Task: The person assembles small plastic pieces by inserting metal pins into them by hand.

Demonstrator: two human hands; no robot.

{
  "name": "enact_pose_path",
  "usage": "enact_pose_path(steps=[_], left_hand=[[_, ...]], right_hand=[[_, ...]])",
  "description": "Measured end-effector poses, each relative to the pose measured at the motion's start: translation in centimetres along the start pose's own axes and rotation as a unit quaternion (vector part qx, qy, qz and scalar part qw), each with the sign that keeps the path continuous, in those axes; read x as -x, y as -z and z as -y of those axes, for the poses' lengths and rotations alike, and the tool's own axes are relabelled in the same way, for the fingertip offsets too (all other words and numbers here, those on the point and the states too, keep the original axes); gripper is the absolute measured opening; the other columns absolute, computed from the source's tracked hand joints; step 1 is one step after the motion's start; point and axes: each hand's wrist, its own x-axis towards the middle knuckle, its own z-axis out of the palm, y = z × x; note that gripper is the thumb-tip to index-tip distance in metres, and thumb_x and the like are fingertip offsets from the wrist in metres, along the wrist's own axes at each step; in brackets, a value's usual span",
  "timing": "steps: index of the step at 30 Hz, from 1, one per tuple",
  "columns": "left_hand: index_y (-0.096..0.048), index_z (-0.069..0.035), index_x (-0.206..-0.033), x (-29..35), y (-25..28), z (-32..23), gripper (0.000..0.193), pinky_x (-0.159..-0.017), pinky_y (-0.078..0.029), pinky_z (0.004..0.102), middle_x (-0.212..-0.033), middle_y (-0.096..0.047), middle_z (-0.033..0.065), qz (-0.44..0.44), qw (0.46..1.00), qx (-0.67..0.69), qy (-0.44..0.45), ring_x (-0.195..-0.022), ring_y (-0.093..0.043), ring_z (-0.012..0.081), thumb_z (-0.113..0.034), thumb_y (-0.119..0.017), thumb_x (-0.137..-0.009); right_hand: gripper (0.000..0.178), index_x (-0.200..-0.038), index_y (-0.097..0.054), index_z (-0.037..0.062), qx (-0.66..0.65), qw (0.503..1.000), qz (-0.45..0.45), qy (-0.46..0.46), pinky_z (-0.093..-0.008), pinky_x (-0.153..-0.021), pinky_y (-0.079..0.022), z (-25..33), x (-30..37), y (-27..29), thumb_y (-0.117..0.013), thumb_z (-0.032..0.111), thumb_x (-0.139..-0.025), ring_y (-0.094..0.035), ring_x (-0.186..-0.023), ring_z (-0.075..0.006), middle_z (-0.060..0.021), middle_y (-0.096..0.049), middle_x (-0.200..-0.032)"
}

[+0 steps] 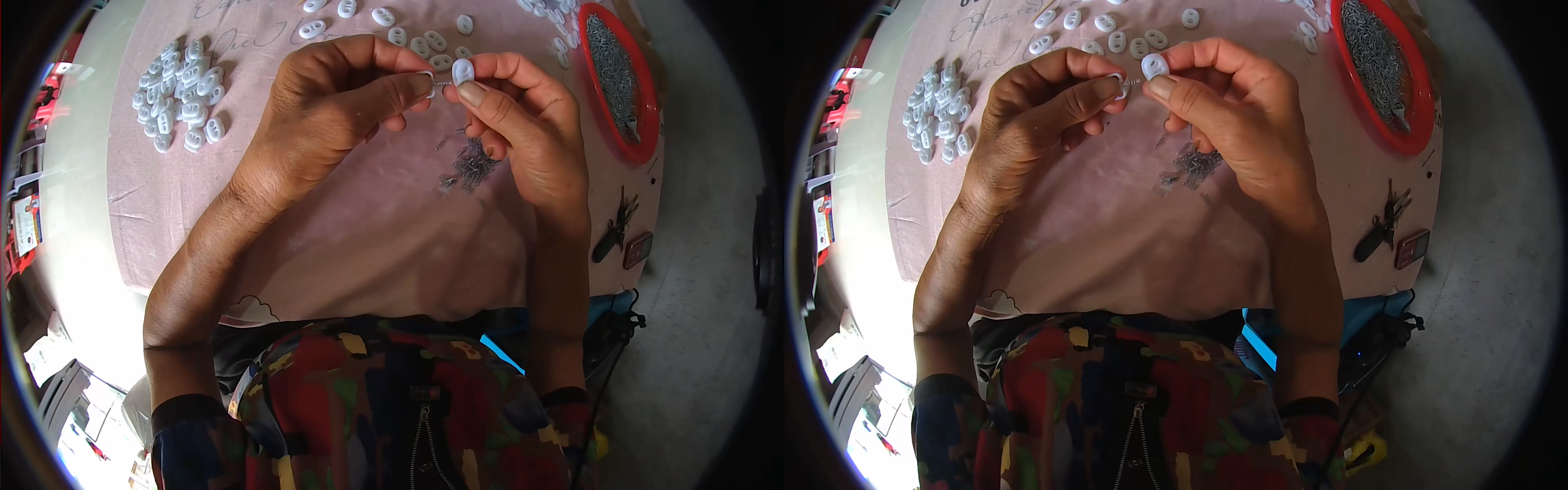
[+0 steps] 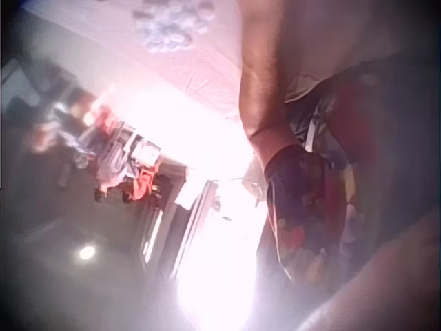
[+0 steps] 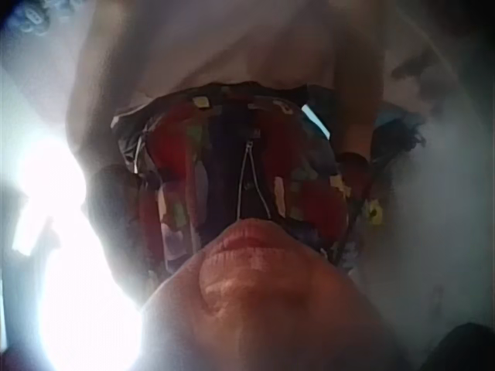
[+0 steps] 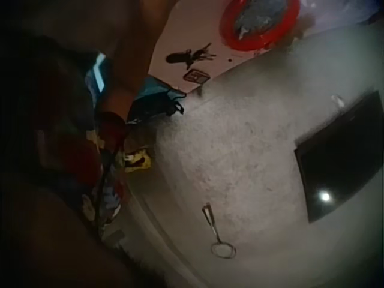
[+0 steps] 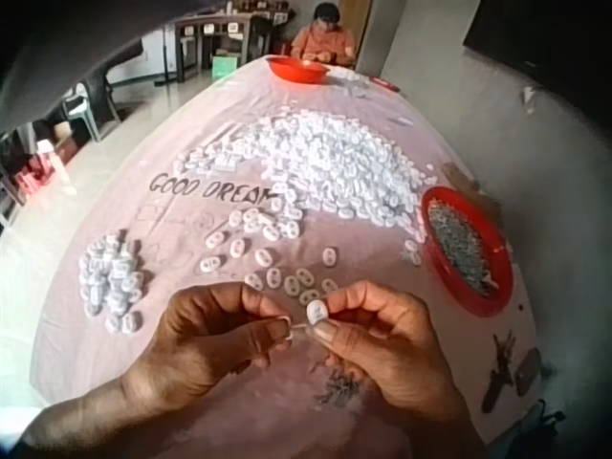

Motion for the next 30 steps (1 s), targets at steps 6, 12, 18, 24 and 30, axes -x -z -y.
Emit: enact_pose_path(steps=[6,12,18,24,30], left_hand=[[-0.065,-0.007,-0.101,-0.13,0.19,0.62,0.017,-0.063,-0.041,0.0152,-0.084,-0.066,-0.0015,-0.018,0.999,-0.006,-0.03,-0.071,-0.054,0.0018,-0.018,-0.064,-0.089],[-0.064,-0.006,-0.103,-0.14,0.28,0.13,0.019,-0.062,-0.04,0.0151,-0.084,-0.066,-0.0014,-0.014,0.999,0.024,0.032,-0.071,-0.053,0.0018,-0.02,-0.063,-0.09],[-0.064,-0.007,-0.104,-0.07,0.1,0.36,0.02,-0.059,-0.038,0.0155,-0.084,-0.066,-0.0019,-0.008,0.999,0.033,0.023,-0.069,-0.052,0.0019,-0.02,-0.063,-0.09],[-0.065,-0.007,-0.103,0.17,-0.17,-0.11,0.019,-0.06,-0.038,0.0155,-0.083,-0.065,-0.0024,-0.02,1.0,0.011,0.012,-0.069,-0.052,0.0018,-0.021,-0.064,-0.089],[-0.065,-0.007,-0.102,0.19,-0.24,-0.25,0.018,-0.06,-0.038,0.0153,-0.082,-0.065,-0.0026,-0.024,0.999,0.016,0.016,-0.069,-0.052,0.0016,-0.02,-0.064,-0.089]], right_hand=[[0.016,-0.1,-0.061,0.0023,-0.007,1.0,-0.006,0.003,-0.0155,-0.049,-0.035,0.04,0.04,-0.14,-0.064,0.009,-0.086,-0.053,-0.063,-0.0032,-0.0063,-0.067,-0.087],[0.019,-0.105,-0.06,0.0017,0.012,0.997,-0.026,0.072,-0.0174,-0.052,-0.034,-0.18,0.03,-0.55,-0.06,0.008,-0.087,-0.046,-0.06,-0.0031,-0.0001,-0.058,-0.077],[0.025,-0.112,-0.061,0.0015,0.023,0.994,0.001,0.104,-0.0171,-0.053,-0.034,-0.37,0.23,-0.54,-0.06,0.007,-0.088,-0.044,-0.061,-0.0028,0.0015,-0.056,-0.077],[0.029,-0.116,-0.062,0.0019,0.023,0.992,0.012,0.125,-0.0169,-0.055,-0.035,-0.57,0.21,-0.59,-0.061,0.007,-0.087,-0.044,-0.063,-0.0028,0.0017,-0.057,-0.08],[0.027,-0.112,-0.063,0.0008,0.027,0.991,0.011,0.129,-0.0173,-0.063,-0.04,-0.3,0.36,-0.68,-0.064,0.003,-0.085,-0.051,-0.072,-0.0037,0.0002,-0.061,-0.086]])
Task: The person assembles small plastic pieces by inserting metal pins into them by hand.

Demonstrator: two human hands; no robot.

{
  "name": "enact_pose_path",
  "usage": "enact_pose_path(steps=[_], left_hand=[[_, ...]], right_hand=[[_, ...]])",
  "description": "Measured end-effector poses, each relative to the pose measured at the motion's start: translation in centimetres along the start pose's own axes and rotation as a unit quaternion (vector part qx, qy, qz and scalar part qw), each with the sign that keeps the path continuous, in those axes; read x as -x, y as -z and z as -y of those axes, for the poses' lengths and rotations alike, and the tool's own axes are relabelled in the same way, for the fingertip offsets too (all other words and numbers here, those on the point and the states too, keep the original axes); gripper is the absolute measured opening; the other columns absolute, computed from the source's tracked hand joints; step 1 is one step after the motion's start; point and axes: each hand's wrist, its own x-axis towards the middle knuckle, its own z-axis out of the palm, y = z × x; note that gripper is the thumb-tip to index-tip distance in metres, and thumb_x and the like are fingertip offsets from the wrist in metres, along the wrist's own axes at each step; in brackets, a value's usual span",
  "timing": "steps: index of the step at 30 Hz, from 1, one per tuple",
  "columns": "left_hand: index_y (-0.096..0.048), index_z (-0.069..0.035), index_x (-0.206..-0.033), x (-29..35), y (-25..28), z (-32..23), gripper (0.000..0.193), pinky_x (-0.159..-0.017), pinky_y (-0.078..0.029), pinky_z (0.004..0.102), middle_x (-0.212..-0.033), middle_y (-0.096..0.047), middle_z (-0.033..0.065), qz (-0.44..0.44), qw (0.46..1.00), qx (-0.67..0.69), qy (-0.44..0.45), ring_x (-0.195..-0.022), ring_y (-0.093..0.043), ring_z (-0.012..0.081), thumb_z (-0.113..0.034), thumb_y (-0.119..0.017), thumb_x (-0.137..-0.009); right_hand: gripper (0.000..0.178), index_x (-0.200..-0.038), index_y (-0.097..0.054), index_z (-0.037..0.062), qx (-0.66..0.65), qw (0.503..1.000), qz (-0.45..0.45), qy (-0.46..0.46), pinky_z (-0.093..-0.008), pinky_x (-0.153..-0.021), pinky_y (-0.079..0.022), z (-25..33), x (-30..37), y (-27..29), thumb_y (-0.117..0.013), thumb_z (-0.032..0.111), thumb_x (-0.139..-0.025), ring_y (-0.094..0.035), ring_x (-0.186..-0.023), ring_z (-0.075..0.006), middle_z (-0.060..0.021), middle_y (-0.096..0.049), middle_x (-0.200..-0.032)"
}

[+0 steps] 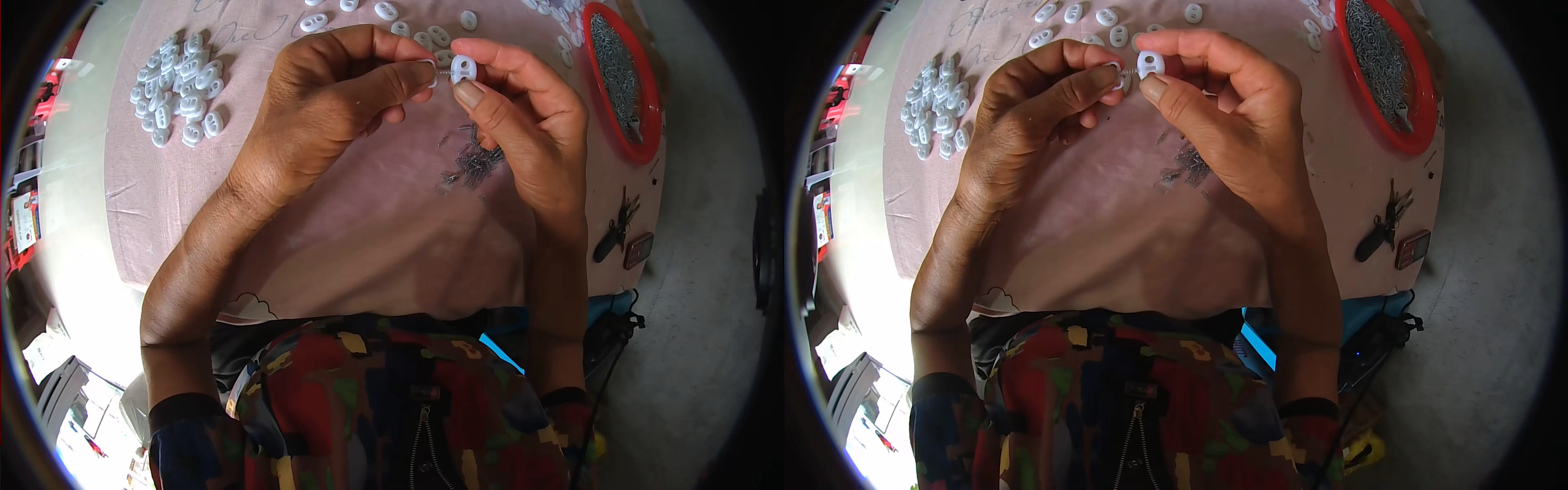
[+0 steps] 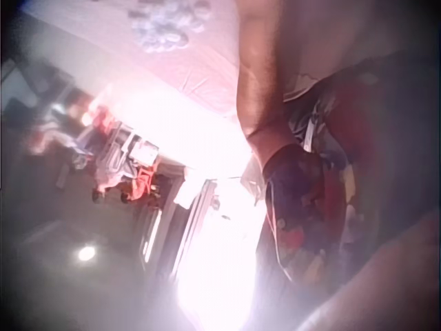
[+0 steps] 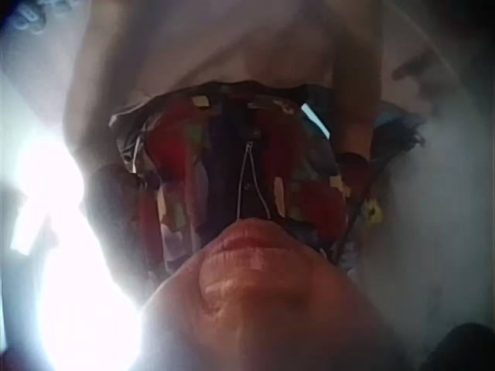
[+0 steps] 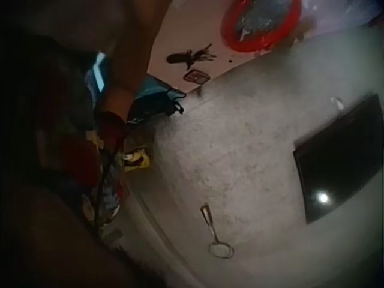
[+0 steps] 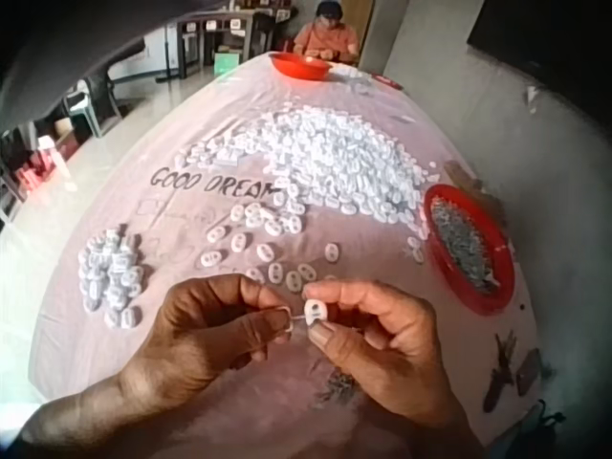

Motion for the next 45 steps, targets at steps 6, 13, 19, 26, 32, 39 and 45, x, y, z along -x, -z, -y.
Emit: enact_pose_path(steps=[6,13,19,26,32,39,45], left_hand=[[-0.066,-0.007,-0.101,-0.1,0.2,0.3,0.017,-0.06,-0.038,0.0159,-0.081,-0.065,-0.0022,-0.001,1.0,-0.018,-0.019,-0.068,-0.051,0.0019,-0.019,-0.065,-0.089],[-0.066,-0.006,-0.1,-0.2,0.3,0.2,0.017,-0.06,-0.038,0.0163,-0.08,-0.066,-0.0021,0.013,1.0,-0.022,-0.017,-0.068,-0.051,0.0022,-0.019,-0.065,-0.088],[-0.066,-0.006,-0.101,0.0,-0.1,0.3,0.019,-0.059,-0.038,0.0166,-0.081,-0.066,-0.0025,-0.018,0.998,-0.056,-0.015,-0.067,-0.051,0.0017,-0.018,-0.068,-0.087],[-0.067,-0.007,-0.102,-0.1,0.1,-0.3,0.02,-0.058,-0.038,0.0161,-0.082,-0.067,-0.002,-0.01,1.0,-0.023,-0.019,-0.067,-0.053,0.0015,-0.02,-0.068,-0.087],[-0.067,-0.007,-0.103,0.0,0.2,-0.5,0.02,-0.058,-0.038,0.0157,-0.082,-0.067,-0.0025,-0.017,1.0,-0.013,0.008,-0.067,-0.053,0.0012,-0.021,-0.066,-0.088],[-0.066,-0.007,-0.104,0.1,0.0,-0.7,0.021,-0.059,-0.037,0.0163,-0.082,-0.065,-0.0039,-0.012,0.998,0.057,0.031,-0.07,-0.052,0.0014,-0.021,-0.067,-0.087],[-0.066,-0.008,-0.101,-0.4,0.8,-0.3,0.023,-0.059,-0.037,0.0167,-0.08,-0.062,-0.0052,0.046,0.997,0.049,0.043,-0.069,-0.052,0.0015,-0.025,-0.069,-0.086]], right_hand=[[0.025,-0.109,-0.064,-0.0005,0.002,1.0,0.002,-0.014,-0.0192,-0.072,-0.046,0.2,0.0,0.0,-0.065,0.001,-0.085,-0.057,-0.081,-0.0057,-0.0019,-0.063,-0.089],[0.026,-0.11,-0.064,-0.001,0.015,1.0,0.018,-0.001,-0.0209,-0.075,-0.048,0.1,0.0,-0.1,-0.066,0.0,-0.084,-0.059,-0.083,-0.0074,-0.0041,-0.065,-0.09],[0.028,-0.111,-0.064,-0.0028,-0.005,1.0,0.016,0.011,-0.022,-0.077,-0.049,0.0,0.2,-0.4,-0.066,0.0,-0.084,-0.061,-0.086,-0.0088,-0.006,-0.067,-0.093],[0.029,-0.113,-0.063,-0.0037,0.018,0.999,0.001,0.031,-0.0219,-0.077,-0.051,0.0,0.3,-0.4,-0.064,-0.003,-0.084,-0.062,-0.088,-0.0098,-0.0074,-0.066,-0.095],[0.029,-0.113,-0.063,-0.0047,0.007,0.999,0.004,0.049,-0.0235,-0.08,-0.052,0.1,0.4,-0.9,-0.065,-0.004,-0.084,-0.063,-0.089,-0.0114,-0.0095,-0.067,-0.097],[0.03,-0.114,-0.062,-0.0018,-0.014,0.998,-0.017,0.066,-0.0172,-0.058,-0.043,-0.4,0.4,-1.2,-0.066,-0.001,-0.084,-0.057,-0.073,-0.0045,-0.0058,-0.067,-0.092],[0.036,-0.116,-0.06,-0.003,0.046,0.993,-0.011,0.11,-0.0206,-0.069,-0.05,-1.2,0.4,-1.3,-0.067,-0.006,-0.081,-0.062,-0.082,-0.0094,-0.0076,-0.067,-0.092]])
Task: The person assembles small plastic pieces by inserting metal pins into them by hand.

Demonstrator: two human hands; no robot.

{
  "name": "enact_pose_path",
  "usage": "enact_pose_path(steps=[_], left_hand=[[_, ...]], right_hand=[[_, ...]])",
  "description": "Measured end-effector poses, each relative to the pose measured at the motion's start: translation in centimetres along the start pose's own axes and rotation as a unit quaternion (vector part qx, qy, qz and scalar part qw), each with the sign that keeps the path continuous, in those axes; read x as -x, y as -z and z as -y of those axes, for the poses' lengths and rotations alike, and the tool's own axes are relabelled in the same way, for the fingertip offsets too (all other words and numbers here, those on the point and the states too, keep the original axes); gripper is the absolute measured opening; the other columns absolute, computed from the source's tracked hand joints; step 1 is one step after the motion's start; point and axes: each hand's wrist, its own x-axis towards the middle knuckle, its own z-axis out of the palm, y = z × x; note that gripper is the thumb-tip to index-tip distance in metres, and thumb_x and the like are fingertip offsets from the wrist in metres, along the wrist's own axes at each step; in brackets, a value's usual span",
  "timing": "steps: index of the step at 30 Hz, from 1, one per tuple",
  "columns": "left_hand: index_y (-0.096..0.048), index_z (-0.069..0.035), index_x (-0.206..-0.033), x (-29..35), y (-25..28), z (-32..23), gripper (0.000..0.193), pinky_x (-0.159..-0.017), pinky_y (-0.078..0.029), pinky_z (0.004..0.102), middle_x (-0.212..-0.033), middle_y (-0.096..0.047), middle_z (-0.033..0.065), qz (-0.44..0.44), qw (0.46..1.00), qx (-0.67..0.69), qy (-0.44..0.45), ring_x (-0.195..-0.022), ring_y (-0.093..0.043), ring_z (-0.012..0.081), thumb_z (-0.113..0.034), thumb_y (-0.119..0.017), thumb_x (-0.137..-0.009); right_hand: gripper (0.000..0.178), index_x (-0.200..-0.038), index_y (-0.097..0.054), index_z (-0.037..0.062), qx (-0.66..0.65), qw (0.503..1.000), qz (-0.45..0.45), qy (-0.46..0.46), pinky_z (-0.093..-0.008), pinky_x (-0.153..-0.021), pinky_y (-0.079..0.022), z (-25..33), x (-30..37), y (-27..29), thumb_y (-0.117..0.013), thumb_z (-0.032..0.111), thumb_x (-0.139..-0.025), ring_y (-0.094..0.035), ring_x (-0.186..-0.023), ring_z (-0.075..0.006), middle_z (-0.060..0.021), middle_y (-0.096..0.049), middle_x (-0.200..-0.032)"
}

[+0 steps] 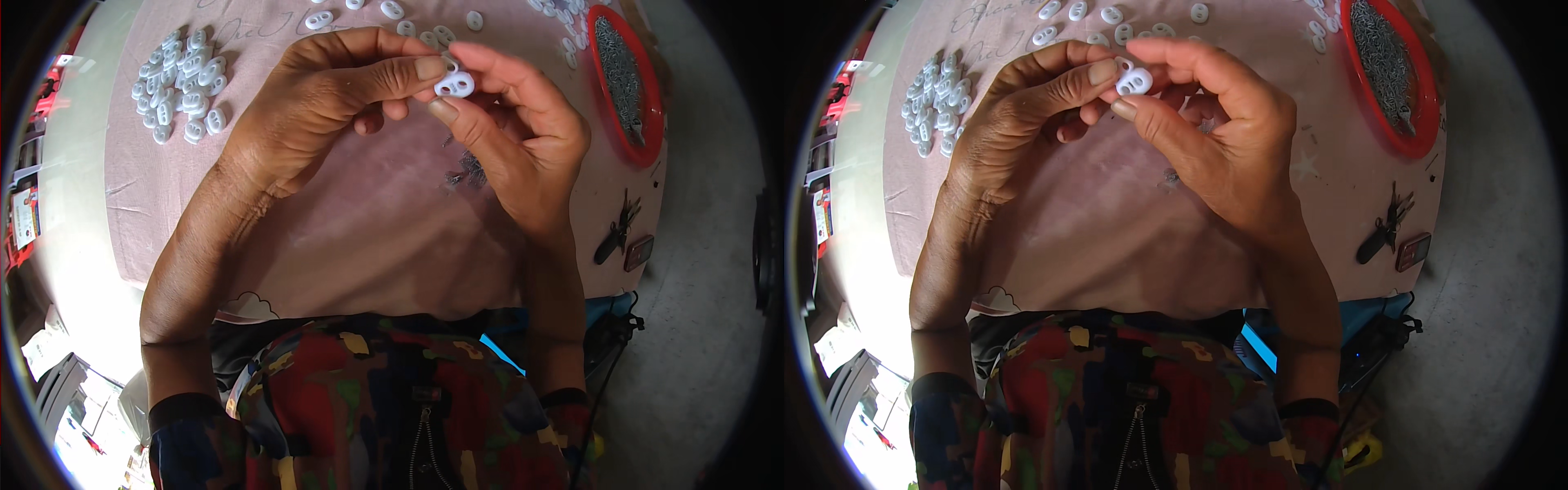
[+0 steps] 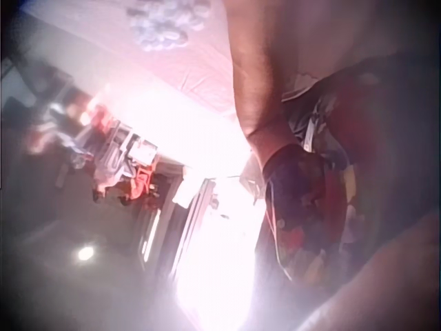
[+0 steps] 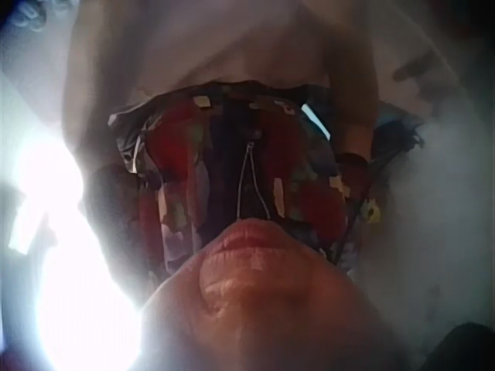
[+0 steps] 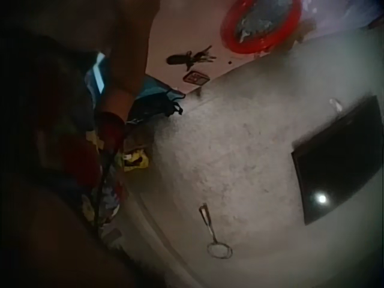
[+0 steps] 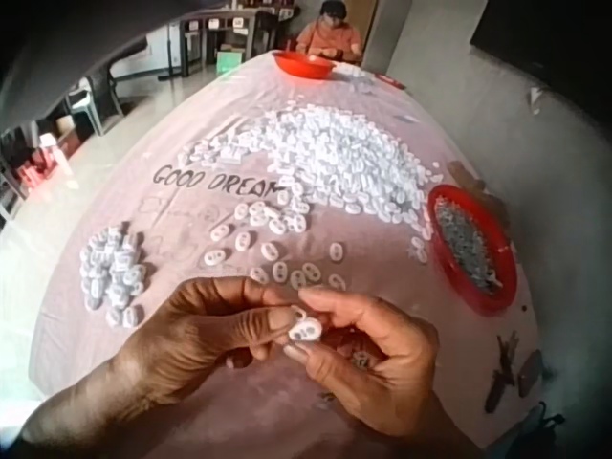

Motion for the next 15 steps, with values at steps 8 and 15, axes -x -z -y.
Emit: enact_pose_path(steps=[8,15], left_hand=[[-0.066,-0.008,-0.1,-0.1,0.2,-0.1,0.027,-0.058,-0.037,0.0179,-0.078,-0.061,-0.0051,0.026,0.998,-0.052,-0.004,-0.067,-0.051,0.0019,-0.031,-0.068,-0.086],[-0.065,-0.005,-0.101,-0.1,0.3,0.0,0.029,-0.059,-0.038,0.0187,-0.082,-0.065,-0.0018,0.051,0.994,-0.098,-0.017,-0.071,-0.056,0.0044,-0.028,-0.069,-0.084]], right_hand=[[0.04,-0.121,-0.056,-0.005,0.085,0.994,0.063,0.021,-0.0216,-0.074,-0.05,0.0,0.1,0.6,-0.066,-0.006,-0.082,-0.063,-0.086,-0.0106,-0.0086,-0.067,-0.094],[0.037,-0.117,-0.058,-0.0038,0.083,0.995,0.033,0.042,-0.0202,-0.07,-0.048,-0.1,0.3,0.6,-0.066,-0.007,-0.081,-0.06,-0.081,-0.0082,-0.0061,-0.064,-0.092]])
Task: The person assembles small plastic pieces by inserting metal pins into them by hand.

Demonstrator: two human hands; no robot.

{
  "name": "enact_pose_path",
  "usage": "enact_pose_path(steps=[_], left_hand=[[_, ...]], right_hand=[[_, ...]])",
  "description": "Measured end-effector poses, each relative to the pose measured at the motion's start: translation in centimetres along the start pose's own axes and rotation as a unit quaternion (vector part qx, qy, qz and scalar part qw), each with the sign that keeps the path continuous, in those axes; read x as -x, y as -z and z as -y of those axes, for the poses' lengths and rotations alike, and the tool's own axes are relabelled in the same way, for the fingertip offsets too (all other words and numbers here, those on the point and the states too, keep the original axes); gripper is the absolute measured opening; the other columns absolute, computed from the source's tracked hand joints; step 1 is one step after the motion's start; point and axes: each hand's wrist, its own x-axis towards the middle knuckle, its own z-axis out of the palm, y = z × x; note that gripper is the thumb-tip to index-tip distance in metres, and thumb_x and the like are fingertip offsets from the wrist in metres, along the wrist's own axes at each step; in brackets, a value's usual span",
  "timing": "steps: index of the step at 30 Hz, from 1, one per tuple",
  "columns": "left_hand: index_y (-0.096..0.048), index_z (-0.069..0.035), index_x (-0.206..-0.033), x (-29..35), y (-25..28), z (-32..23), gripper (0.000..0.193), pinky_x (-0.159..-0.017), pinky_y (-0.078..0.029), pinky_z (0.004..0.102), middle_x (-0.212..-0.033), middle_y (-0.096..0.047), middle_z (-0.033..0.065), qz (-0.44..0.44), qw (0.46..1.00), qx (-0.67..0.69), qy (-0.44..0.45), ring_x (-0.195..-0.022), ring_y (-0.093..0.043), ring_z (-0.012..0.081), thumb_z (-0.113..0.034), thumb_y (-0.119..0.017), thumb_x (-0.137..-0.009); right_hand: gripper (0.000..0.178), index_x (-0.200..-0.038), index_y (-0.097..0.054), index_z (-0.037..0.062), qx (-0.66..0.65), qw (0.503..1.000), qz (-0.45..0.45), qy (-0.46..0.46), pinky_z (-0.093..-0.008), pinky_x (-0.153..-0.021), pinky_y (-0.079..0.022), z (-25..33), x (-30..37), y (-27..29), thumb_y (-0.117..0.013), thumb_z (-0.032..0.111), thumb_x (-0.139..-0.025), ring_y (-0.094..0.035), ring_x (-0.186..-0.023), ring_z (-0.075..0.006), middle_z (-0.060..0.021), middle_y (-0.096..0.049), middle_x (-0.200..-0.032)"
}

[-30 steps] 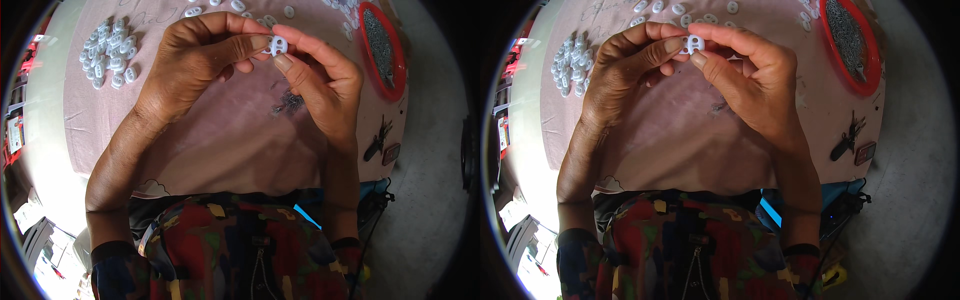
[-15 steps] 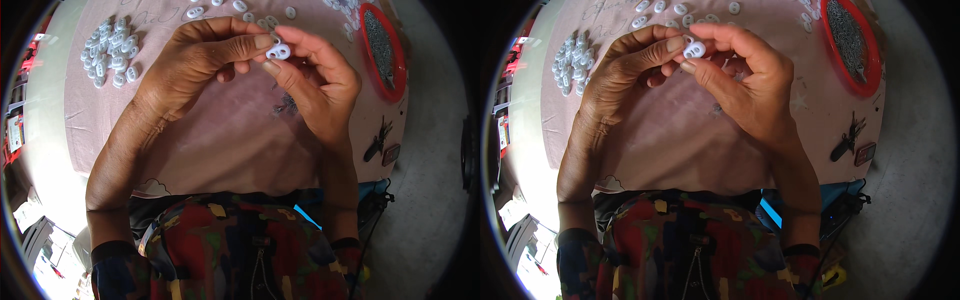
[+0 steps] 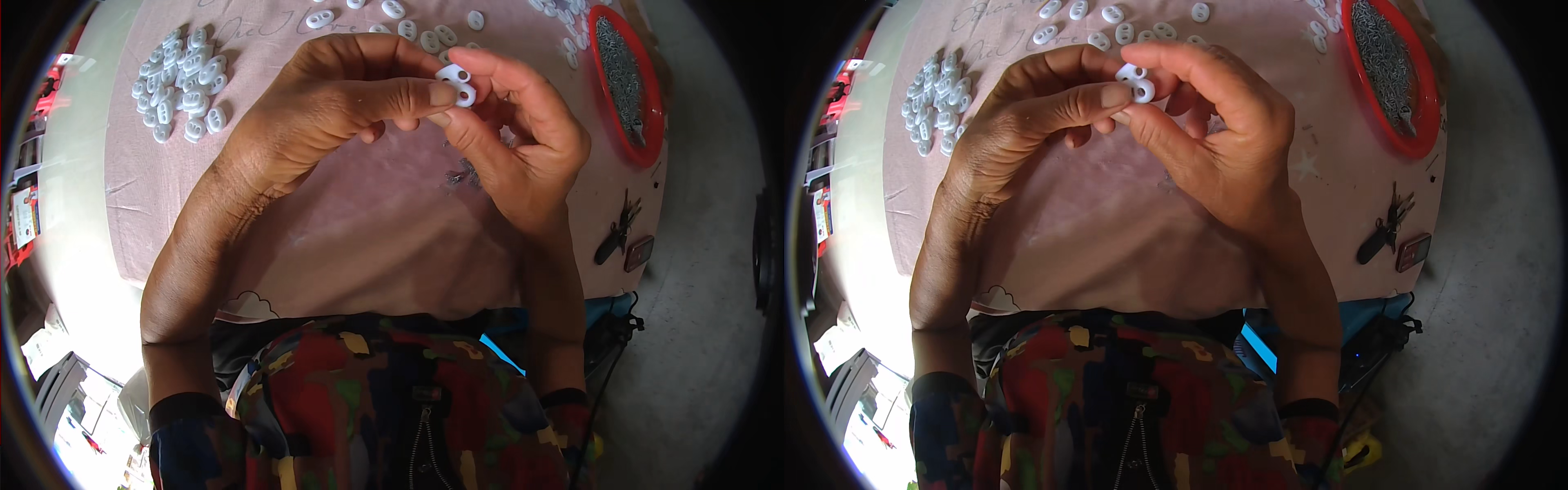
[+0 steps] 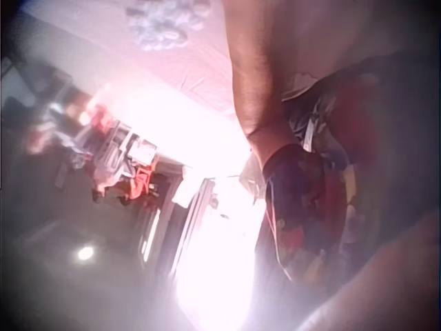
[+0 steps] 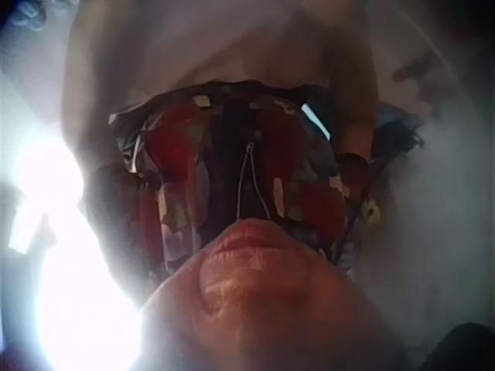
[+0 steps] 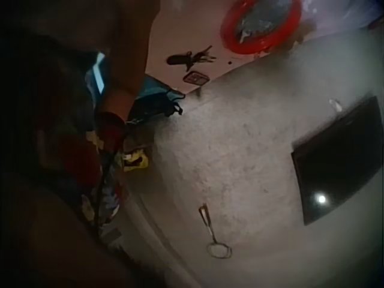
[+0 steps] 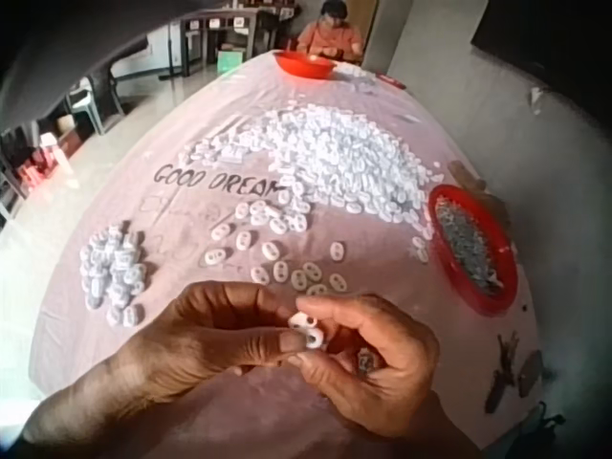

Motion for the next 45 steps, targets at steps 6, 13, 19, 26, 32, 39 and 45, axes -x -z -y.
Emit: enact_pose_path(steps=[6,13,19,26,32,39,45], left_hand=[[-0.065,-0.005,-0.102,0.1,0.0,-0.6,0.026,-0.057,-0.039,0.0183,-0.081,-0.067,0.0014,-0.012,1.0,0.016,0.023,-0.068,-0.056,0.0046,-0.024,-0.069,-0.084],[-0.066,-0.004,-0.105,0.2,-0.3,-0.6,0.027,-0.057,-0.04,0.0183,-0.079,-0.068,0.0024,-0.029,1.0,0.003,0.003,-0.066,-0.057,0.0051,-0.023,-0.069,-0.085],[-0.066,-0.005,-0.107,0.1,0.1,0.3,0.026,-0.06,-0.04,0.0175,-0.085,-0.067,0.0,-0.051,0.997,0.03,-0.042,-0.07,-0.056,0.0035,-0.019,-0.069,-0.085],[-0.066,-0.005,-0.11,0.3,-0.7,0.0,0.025,-0.061,-0.041,0.018,-0.086,-0.066,-0.0007,-0.075,0.995,0.068,-0.011,-0.072,-0.057,0.0037,-0.019,-0.066,-0.088],[-0.066,-0.006,-0.11,0.3,-0.9,-0.1,0.024,-0.061,-0.041,0.018,-0.087,-0.067,-0.0001,-0.091,0.995,0.041,-0.027,-0.073,-0.057,0.0041,-0.019,-0.065,-0.089],[-0.066,-0.005,-0.109,0.4,-0.4,0.0,0.023,-0.064,-0.041,0.0191,-0.089,-0.068,0.0002,-0.081,0.993,-0.004,-0.082,-0.074,-0.056,0.0038,-0.017,-0.063,-0.09],[-0.065,-0.005,-0.109,0.3,-1.4,-0.2,0.023,-0.064,-0.041,0.0184,-0.086,-0.066,-0.0008,-0.101,0.992,0.048,-0.05,-0.072,-0.054,0.0037,-0.018,-0.063,-0.09]], right_hand=[[0.023,-0.109,-0.063,-0.0026,0.003,1.0,-0.013,-0.009,-0.0153,-0.063,-0.041,0.5,-0.3,0.0,-0.063,-0.002,-0.086,-0.054,-0.074,-0.0035,-0.0012,-0.061,-0.087],[0.015,-0.102,-0.062,-0.0051,-0.117,0.988,-0.055,-0.083,-0.0188,-0.068,-0.049,0.7,-0.4,0.0,-0.061,-0.003,-0.087,-0.06,-0.077,-0.0063,-0.004,-0.064,-0.084],[0.016,-0.102,-0.062,-0.0052,-0.136,0.985,-0.065,-0.089,-0.0189,-0.069,-0.049,0.7,-0.4,-0.1,-0.061,-0.005,-0.086,-0.06,-0.082,-0.0067,-0.0055,-0.064,-0.089],[0.016,-0.102,-0.058,-0.0059,-0.174,0.975,-0.063,-0.125,-0.0214,-0.074,-0.05,1.4,-0.5,-0.4,-0.061,-0.004,-0.086,-0.061,-0.085,-0.0093,-0.008,-0.064,-0.092],[0.016,-0.102,-0.061,0.0015,-0.175,0.974,-0.085,-0.115,-0.0167,-0.056,-0.041,0.9,-0.4,-0.7,-0.064,0.006,-0.087,-0.059,-0.07,-0.0055,-0.0042,-0.065,-0.086],[0.014,-0.1,-0.062,0.0014,-0.128,0.982,-0.081,-0.112,-0.0169,-0.056,-0.042,0.8,-0.3,-0.8,-0.065,0.007,-0.087,-0.059,-0.07,-0.0056,-0.0033,-0.065,-0.085],[0.013,-0.099,-0.062,0.0008,-0.163,0.968,-0.113,-0.154,-0.0172,-0.058,-0.043,1.3,0.0,-1.4,-0.064,0.006,-0.088,-0.059,-0.072,-0.006,-0.004,-0.064,-0.087]])
